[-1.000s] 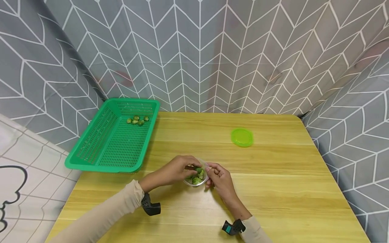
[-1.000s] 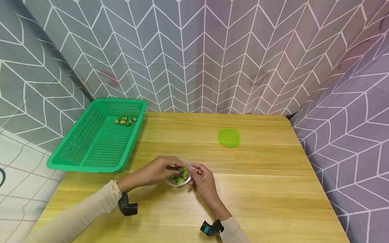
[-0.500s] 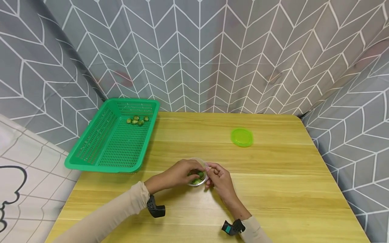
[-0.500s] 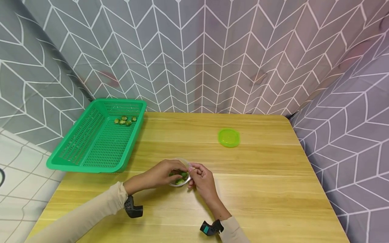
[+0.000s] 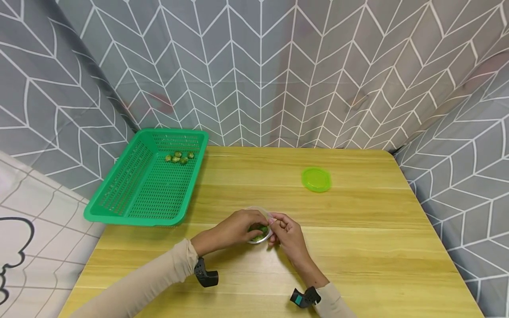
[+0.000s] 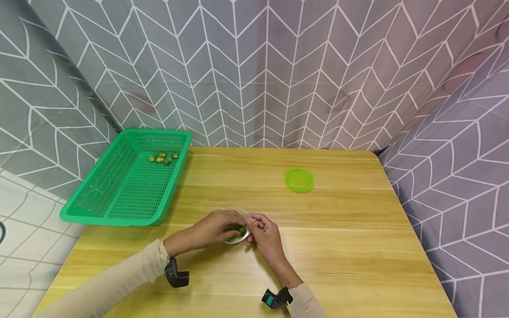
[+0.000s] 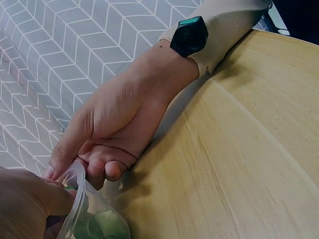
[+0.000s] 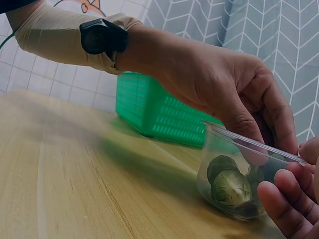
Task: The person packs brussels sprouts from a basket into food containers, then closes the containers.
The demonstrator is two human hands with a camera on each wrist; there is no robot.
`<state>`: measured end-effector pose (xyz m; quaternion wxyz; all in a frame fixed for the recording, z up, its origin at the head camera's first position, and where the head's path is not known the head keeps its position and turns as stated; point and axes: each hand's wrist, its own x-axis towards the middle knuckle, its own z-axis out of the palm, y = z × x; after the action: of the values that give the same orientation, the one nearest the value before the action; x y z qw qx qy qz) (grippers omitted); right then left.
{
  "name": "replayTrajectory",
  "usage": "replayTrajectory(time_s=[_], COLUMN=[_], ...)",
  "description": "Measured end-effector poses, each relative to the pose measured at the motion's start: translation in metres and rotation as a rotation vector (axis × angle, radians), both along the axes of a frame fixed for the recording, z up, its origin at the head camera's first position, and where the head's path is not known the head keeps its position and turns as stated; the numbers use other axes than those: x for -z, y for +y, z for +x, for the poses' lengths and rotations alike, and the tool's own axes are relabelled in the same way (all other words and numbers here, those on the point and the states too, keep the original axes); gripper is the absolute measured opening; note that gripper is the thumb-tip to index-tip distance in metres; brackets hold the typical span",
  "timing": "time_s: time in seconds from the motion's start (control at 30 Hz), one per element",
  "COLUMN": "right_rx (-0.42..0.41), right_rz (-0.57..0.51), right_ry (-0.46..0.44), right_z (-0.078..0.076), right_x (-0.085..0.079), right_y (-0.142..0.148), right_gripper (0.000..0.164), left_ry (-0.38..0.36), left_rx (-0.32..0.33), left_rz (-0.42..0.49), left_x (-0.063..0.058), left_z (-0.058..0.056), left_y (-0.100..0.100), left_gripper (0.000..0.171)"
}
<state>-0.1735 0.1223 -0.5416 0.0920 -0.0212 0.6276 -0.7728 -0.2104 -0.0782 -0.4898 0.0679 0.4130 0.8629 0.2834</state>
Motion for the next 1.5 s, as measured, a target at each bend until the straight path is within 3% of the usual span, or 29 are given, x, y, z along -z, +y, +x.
replayTrajectory(time_s=[0.5, 0.73, 1.0, 1.23, 1.5], right_rx=[-0.001, 0.005, 0.018, 0.016, 0.011], right_rz=[-0.001, 0.005, -0.001, -0.003, -0.006], right_ry=[0.006, 0.004, -0.009, -0.009, -0.003], right_z=[0.0, 0.0, 0.0, 0.0, 0.001], right_x=[0.0, 0.001, 0.001, 0.0, 0.0], right_y=[-0.002, -0.002, -0.002, -0.001, -0.002], right_gripper=[0.036, 0.036, 0.036, 0.037, 0.039], left_ry=[0.013, -0.003, 0.004, -0.024, 0.005], left_rx=[-0.012, -0.018, -0.091, -0.128, -0.16], left_rz=[-0.008, 0.053, 0.004, 0.045, 0.071], left_x=[0.001, -0.003, -0.01, -0.014, -0.02], left_z=[0.001, 0.0, -0.003, -0.006, -0.009], left_y=[-0.001, -0.005, -0.013, -0.02, -0.028], left_gripper=[0.025, 0.025, 0.027, 0.027, 0.027])
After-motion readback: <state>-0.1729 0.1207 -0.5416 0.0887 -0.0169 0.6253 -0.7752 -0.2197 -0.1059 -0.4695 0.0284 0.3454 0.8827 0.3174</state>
